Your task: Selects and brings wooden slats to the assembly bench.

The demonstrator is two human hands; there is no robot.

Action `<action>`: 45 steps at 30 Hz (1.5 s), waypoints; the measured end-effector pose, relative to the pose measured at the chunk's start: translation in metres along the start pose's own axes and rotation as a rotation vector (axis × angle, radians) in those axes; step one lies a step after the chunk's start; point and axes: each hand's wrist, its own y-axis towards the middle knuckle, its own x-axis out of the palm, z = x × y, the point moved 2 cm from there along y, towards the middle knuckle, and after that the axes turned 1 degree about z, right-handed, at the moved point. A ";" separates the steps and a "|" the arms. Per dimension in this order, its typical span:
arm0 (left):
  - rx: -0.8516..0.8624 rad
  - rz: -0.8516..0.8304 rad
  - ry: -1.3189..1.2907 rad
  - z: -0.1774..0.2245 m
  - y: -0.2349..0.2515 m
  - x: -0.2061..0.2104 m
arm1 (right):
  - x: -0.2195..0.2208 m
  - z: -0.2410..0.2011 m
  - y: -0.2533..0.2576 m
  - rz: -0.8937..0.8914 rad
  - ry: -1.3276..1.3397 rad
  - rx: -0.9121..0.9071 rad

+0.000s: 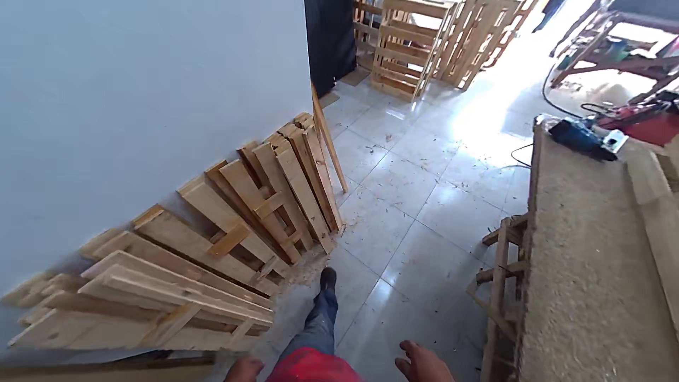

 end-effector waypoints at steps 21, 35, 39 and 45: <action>0.427 0.467 -0.235 0.586 0.045 -0.249 | -0.377 -0.121 0.329 -0.188 -0.293 -0.183; 0.339 0.859 -0.306 0.749 0.052 -0.287 | -0.675 -0.173 0.543 -0.137 -0.668 -0.376; 0.316 1.034 -0.155 0.776 0.082 -0.296 | -0.710 -0.205 0.559 -0.040 -0.655 -0.414; 0.296 1.092 -0.157 0.776 0.087 -0.285 | -0.649 -0.247 0.539 -0.222 -0.671 -0.543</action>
